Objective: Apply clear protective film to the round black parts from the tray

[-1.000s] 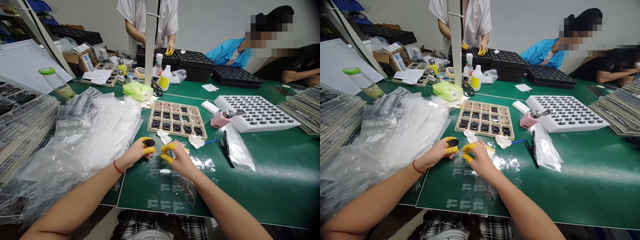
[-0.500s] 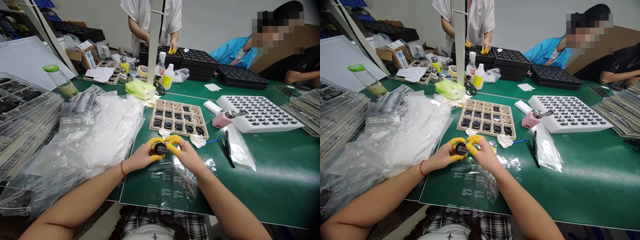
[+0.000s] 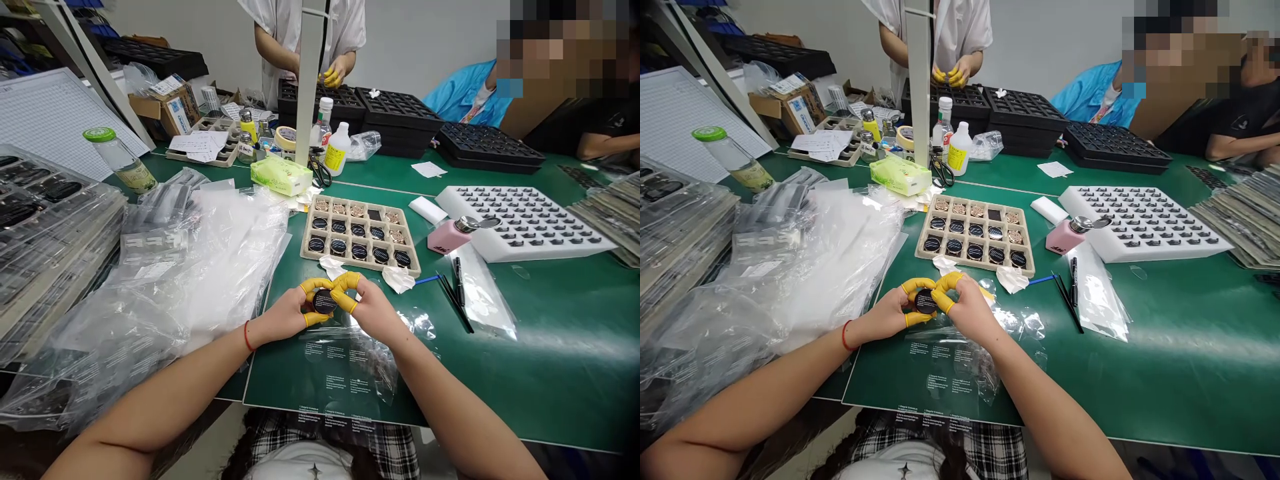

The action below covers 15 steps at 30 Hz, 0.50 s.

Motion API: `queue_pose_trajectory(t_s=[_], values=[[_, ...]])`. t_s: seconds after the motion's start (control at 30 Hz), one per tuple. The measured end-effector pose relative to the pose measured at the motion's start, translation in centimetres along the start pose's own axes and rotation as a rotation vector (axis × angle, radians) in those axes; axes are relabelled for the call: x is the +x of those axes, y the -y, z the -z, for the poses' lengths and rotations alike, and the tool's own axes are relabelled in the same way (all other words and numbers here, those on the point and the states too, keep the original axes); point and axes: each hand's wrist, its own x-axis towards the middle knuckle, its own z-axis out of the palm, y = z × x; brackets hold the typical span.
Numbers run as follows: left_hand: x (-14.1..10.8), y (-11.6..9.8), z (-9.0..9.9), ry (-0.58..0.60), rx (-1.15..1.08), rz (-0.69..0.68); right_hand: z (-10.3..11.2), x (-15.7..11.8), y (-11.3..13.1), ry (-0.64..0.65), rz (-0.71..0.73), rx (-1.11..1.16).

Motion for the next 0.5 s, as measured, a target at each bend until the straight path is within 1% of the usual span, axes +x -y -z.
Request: queue_pose_trajectory(t_s=[0.17,0.5], values=[[0.10,0.21,-0.11,-0.003,-0.005,-0.002,-0.15,-0.03,-0.38,0.012,-0.006,0.006],[0.21,0.14,-0.15,-0.013,0.010,0.004,-0.35,-0.21,-0.47,-0.016,-0.011,-0.039]])
